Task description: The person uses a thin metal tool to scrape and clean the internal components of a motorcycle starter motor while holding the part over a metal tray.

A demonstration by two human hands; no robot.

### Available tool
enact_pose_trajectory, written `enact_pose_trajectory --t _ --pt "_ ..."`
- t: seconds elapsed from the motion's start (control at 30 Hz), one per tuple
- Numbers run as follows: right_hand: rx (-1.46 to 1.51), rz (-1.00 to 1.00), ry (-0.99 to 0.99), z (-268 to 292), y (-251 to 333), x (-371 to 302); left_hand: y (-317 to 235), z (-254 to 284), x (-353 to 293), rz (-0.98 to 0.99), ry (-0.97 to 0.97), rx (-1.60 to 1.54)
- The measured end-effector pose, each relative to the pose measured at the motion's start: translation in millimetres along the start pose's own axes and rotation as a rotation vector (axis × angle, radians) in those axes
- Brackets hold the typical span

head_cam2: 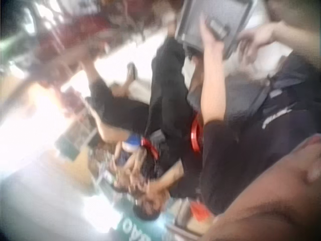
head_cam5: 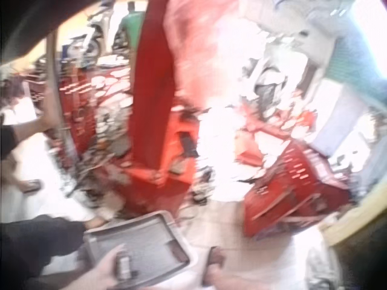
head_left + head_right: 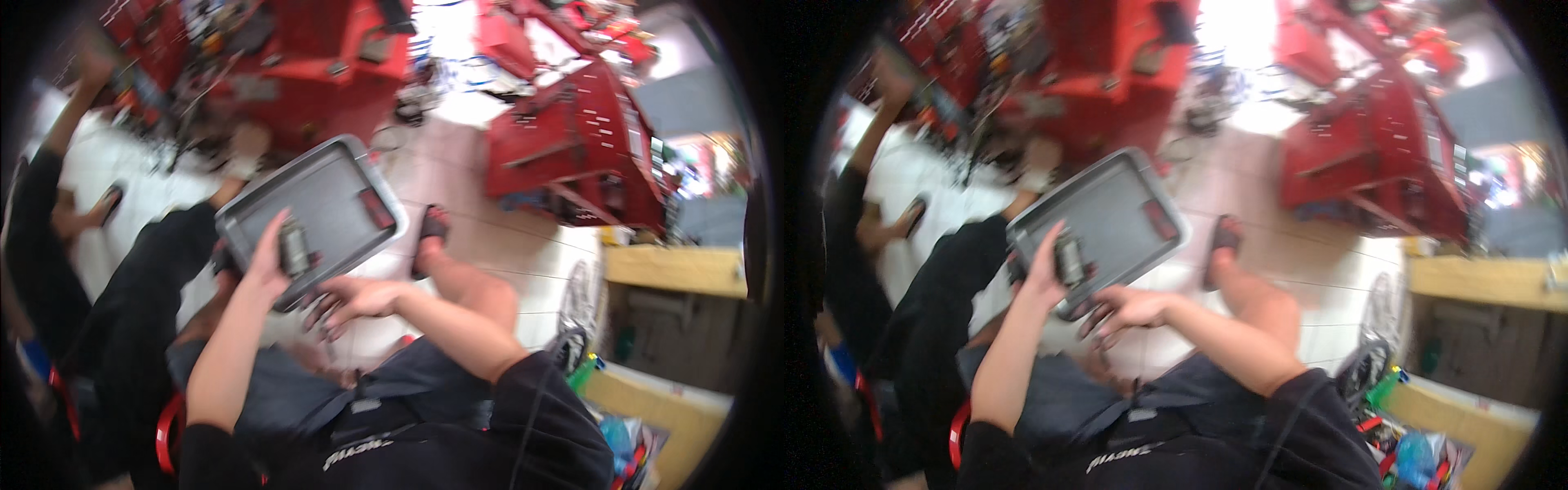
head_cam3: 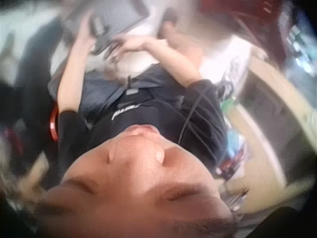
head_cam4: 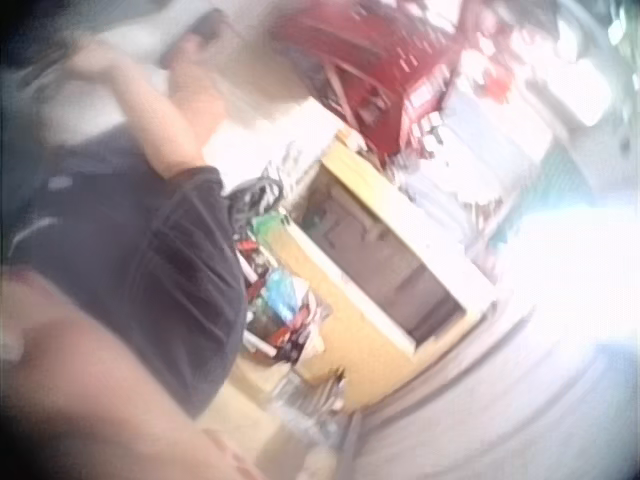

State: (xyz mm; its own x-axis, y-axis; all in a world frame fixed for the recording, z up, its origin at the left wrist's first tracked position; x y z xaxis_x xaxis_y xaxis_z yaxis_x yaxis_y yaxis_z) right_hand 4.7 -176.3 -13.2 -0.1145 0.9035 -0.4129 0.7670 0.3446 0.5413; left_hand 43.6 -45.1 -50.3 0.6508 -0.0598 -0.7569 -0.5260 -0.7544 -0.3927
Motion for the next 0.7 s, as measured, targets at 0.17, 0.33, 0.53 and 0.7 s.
enact_pose_trajectory --t 0.17,0.33,0.53,0.7 --pt "-0.052 -0.072 -0.168 15 -5 10 0 11 4 -0.055 -0.004 0.017" --pt "-0.154 0.039 -0.193 22 -6 7 -2 6 5 -0.088 -0.021 0.065" --pt "0.095 0.046 -0.053 1 2 6 -5 11 5 -0.082 -0.046 0.049" --pt "0.019 0.046 -0.062 11 -4 18 -5 28 17 -0.077 0.005 0.02"
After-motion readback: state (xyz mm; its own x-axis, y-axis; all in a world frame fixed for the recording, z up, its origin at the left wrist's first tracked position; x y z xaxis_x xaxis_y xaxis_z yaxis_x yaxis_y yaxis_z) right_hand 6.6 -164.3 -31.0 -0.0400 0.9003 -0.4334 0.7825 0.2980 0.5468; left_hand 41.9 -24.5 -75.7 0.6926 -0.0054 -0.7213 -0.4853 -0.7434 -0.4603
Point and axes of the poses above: each hand's wrist, its own x-axis towards the middle knuckle, its own z-axis out of the back of the hand, y = z × x, the point moved 7 cm from there along x, towards the middle knuckle, and after that the axes turned 7 degrees about -z, right-handed, at the moved point
